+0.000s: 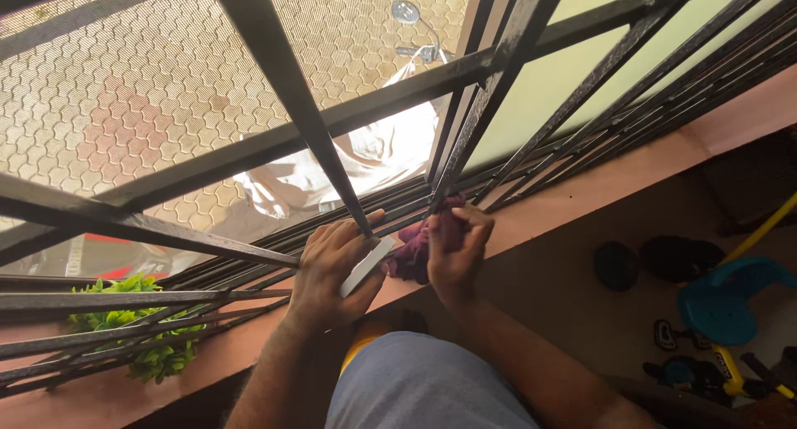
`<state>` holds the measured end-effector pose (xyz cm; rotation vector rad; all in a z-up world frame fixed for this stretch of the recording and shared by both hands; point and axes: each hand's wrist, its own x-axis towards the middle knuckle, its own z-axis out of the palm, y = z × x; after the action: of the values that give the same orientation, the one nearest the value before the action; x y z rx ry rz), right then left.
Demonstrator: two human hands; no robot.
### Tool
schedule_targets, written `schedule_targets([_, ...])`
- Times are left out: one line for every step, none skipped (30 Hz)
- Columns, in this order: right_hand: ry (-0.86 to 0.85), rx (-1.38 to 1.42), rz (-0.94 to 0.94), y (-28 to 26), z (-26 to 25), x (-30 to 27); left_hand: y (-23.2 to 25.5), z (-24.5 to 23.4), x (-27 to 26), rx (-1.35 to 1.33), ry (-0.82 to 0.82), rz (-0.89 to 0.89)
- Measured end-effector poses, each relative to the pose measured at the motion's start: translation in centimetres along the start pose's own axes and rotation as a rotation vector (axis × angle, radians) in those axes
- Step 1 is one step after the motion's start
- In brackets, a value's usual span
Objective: The person cleans a metal window grille using a spray bottle and a cloth. They spray the grille and wipe it with the cloth, moving along the bars to clean different sections.
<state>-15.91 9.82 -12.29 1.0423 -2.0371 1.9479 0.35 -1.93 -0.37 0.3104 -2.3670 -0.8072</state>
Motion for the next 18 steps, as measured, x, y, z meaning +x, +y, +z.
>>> schedule_targets([-0.002, -0.063, -0.082, 0.4, 0.2, -0.4, 0.0, 0.1, 0.0, 0.001, -0.002, -0.003])
schedule_targets([-0.045, 0.055, -0.002, 0.7, 0.3, -0.8, 0.0, 0.2, -0.1, 0.001, -0.004, -0.005])
schedule_targets([-0.088, 0.173, 0.076, 0.8, 0.4, -1.0, 0.0, 0.2, 0.0, 0.003, -0.006, -0.006])
schedule_targets([-0.131, 0.290, 0.155, 1.0, 0.4, -1.0, 0.0, 0.2, 0.0, 0.006, -0.005, -0.001])
schedule_targets([-0.141, 0.133, 0.007, 1.0, 0.2, -1.2, 0.1, 0.2, 0.0, 0.008, -0.004, 0.003])
schedule_targets([-0.150, -0.025, -0.140, 1.0, -0.1, -1.2, 0.1, 0.2, -0.1, 0.011, -0.002, 0.008])
schedule_targets([-0.159, -0.183, -0.287, 1.1, -0.4, -1.1, 0.1, 0.2, -0.2, 0.005, 0.001, 0.015])
schedule_targets([-0.190, -0.138, -0.237, 1.0, -0.8, -1.3, 0.1, 0.2, -0.2, -0.001, 0.005, 0.022])
schedule_targets([-0.221, -0.091, -0.188, 0.9, -1.3, -1.2, 0.2, 0.2, -0.2, -0.005, 0.010, 0.029])
schedule_targets([-0.252, -0.044, -0.140, 0.9, -1.6, -1.0, 0.2, 0.1, -0.3, 0.007, -0.002, 0.012])
schedule_targets([-0.274, 0.098, -0.005, 0.9, -2.2, -0.9, 0.2, 0.1, -0.3, 0.016, -0.016, -0.005])
schedule_targets([-0.293, 0.239, 0.131, 1.2, -2.8, -0.5, 0.2, 0.1, -0.4, 0.025, -0.030, -0.023])
schedule_targets([-0.313, 0.379, 0.263, 1.3, -3.1, 0.1, 0.2, 0.0, -0.4, 0.017, -0.028, -0.020])
schedule_targets([-0.222, 0.409, 0.274, 1.5, -3.8, 0.7, 0.2, -0.1, -0.3, 0.010, -0.026, -0.017])
schedule_targets([-0.134, 0.439, 0.288, 1.7, -4.3, 1.2, 0.2, -0.2, -0.4, 0.003, -0.025, -0.019])
schedule_targets([-0.045, 0.468, 0.302, 1.9, -4.5, 1.7, 0.0, -0.3, -0.4, 0.003, -0.024, -0.018])
schedule_targets([-0.020, 0.581, 0.339, 2.0, -4.7, 2.0, 0.0, -0.3, -0.4, 0.002, -0.026, -0.018])
schedule_targets([0.006, 0.694, 0.376, 2.0, -4.8, 2.1, 0.0, -0.4, -0.5, 0.000, -0.027, -0.019])
